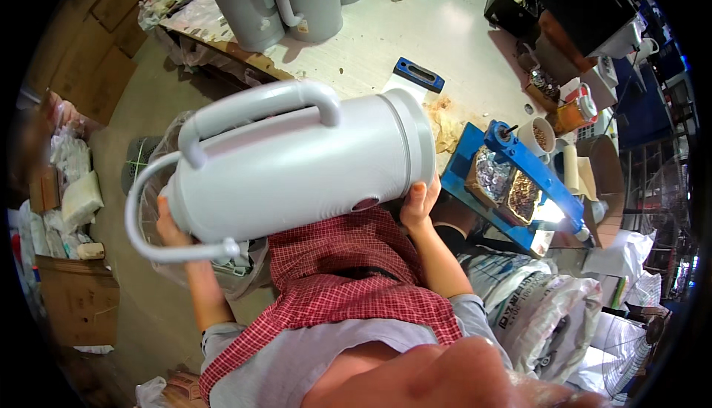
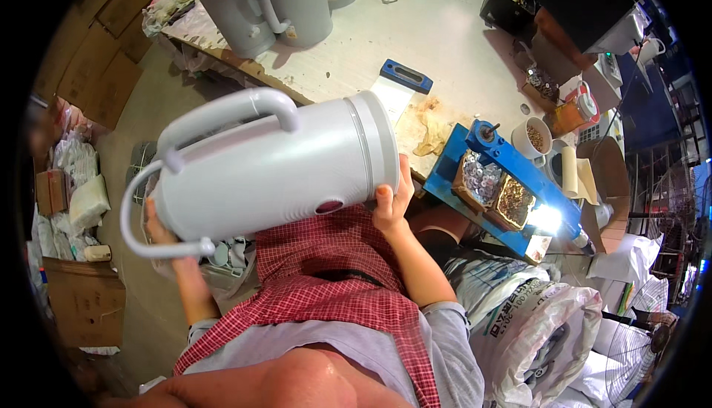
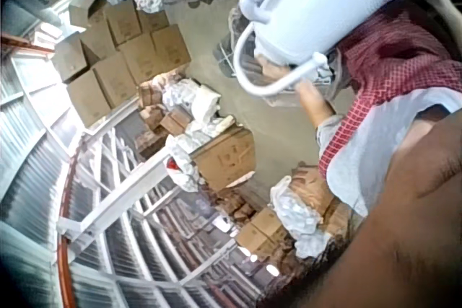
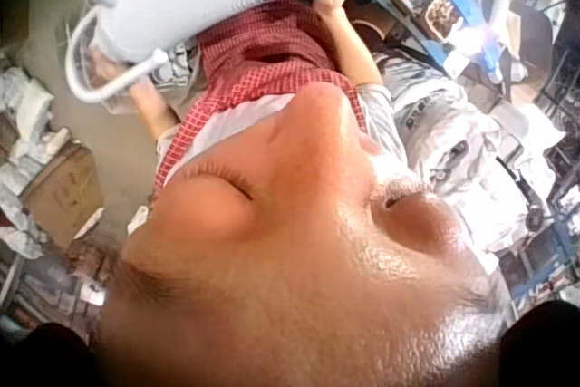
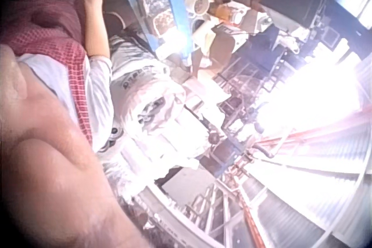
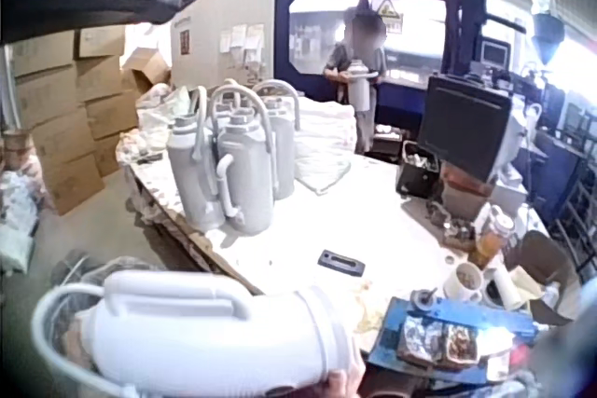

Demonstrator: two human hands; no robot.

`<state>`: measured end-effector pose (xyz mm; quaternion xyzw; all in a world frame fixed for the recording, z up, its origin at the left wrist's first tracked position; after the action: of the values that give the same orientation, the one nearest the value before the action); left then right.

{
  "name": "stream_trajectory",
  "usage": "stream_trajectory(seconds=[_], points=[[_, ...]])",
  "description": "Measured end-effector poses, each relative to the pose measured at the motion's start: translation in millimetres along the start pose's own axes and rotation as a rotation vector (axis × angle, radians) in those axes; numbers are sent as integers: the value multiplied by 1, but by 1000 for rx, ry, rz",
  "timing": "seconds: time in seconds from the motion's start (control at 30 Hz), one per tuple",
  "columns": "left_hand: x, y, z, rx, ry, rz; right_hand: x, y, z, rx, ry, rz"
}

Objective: The person assembles white plastic water containers by hand. They pick up a container body, insert a handle, and secure it with a small metal fastener using a blue manual press tool. The person repeats this process for multiple containers, placing the finished units on a nearby table.

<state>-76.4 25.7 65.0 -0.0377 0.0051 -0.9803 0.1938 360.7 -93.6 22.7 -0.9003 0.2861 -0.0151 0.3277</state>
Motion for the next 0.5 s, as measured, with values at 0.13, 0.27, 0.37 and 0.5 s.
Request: stream_trajectory(seconds=[0.13, 0.27, 0.37, 0.5], points=[[-27, 20, 118, -908, -241, -323, -35, 37, 81, -1442, -260, -269], [-92, 5, 176, -1056, -303, -478, -9, -17, 105, -1042, 294, -652], [-147, -46, 153, -897, -176, -720, 62, -77, 135, -177, 736, -132], [-197, -75, 101, -909, -125, -1171, 54, -74, 179, -225, 833, -123]])
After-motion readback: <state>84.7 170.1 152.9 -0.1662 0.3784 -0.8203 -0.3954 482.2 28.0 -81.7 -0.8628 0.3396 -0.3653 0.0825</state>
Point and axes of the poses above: each hand's wrist, its own y-axis away from the middle knuckle, its own x-axis out of the back of the hand, z = x × y, the point moved 6 cm from there along -y, towards the middle knuckle, and after that the axes turned 13 degrees about -y, right-handed, at the moved point
